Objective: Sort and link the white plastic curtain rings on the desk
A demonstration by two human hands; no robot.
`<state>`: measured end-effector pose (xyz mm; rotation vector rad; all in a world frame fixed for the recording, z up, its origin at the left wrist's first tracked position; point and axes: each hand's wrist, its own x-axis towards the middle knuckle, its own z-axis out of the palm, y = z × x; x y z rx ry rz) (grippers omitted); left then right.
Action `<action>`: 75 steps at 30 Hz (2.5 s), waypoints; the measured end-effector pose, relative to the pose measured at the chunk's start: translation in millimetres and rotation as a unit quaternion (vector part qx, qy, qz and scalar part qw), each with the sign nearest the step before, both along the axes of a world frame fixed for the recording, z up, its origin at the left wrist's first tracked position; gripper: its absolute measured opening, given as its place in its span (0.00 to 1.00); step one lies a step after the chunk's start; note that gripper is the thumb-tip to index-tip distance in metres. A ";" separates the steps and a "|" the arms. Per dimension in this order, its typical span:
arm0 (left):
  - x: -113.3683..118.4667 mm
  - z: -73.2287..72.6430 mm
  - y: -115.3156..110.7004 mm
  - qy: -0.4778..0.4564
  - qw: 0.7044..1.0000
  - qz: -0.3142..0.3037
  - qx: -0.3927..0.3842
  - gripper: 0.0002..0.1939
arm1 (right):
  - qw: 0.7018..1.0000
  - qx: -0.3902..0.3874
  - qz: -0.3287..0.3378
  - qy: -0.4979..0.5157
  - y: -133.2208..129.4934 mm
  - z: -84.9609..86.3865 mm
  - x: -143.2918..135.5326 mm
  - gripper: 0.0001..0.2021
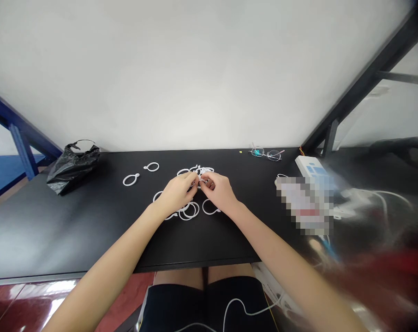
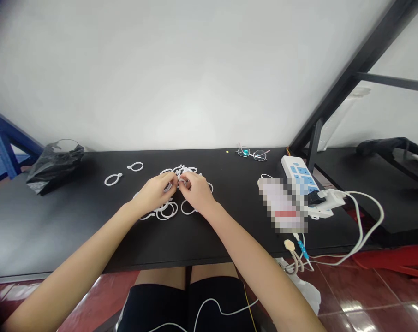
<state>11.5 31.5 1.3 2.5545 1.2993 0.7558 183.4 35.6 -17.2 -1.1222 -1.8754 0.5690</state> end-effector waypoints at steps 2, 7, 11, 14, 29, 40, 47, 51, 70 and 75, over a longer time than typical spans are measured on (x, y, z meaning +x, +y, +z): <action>0.3 0.8 -0.3 0.000 1.000 0.002 0.001 0.05 | 1.000 0.004 0.000 0.007 -0.2 0.4 -0.2 0.04; 0.1 2.1 -1.0 -0.002 1.000 0.011 -0.001 0.05 | 1.000 0.012 -0.007 0.011 -0.7 1.7 -0.6 0.04; 0.4 2.1 -0.8 -0.010 1.000 0.014 -0.004 0.04 | 1.000 0.006 -0.007 0.012 -0.7 1.4 -0.4 0.05; 1.0 2.1 -0.5 -0.024 0.999 0.020 -0.011 0.03 | 1.000 0.008 -0.010 0.020 -0.6 1.1 -0.4 0.05; 1.2 4.3 -1.3 -0.054 0.999 -0.005 -0.005 0.10 | 0.998 0.006 -0.014 0.053 -2.0 3.9 0.0 0.07; 1.2 1.4 -0.8 -0.071 0.996 -0.029 0.035 0.09 | 0.998 -0.009 -0.013 0.065 -2.2 2.3 1.5 0.09; 1.2 1.7 -1.8 -0.082 0.995 -0.040 0.038 0.09 | 0.997 -0.032 -0.019 0.069 -3.4 4.1 1.1 0.09; 1.1 2.4 -1.9 -0.084 0.995 -0.037 0.039 0.09 | 0.997 -0.029 -0.010 0.074 -4.4 5.2 0.6 0.09; 0.6 0.8 -1.8 -0.084 0.992 0.004 0.089 0.11 | 0.996 -0.003 -0.002 0.084 -6.2 8.9 -1.3 0.08; 0.6 1.0 -1.8 -0.081 0.992 0.004 0.092 0.11 | 0.997 -0.001 -0.002 0.076 -6.1 8.7 -1.1 0.07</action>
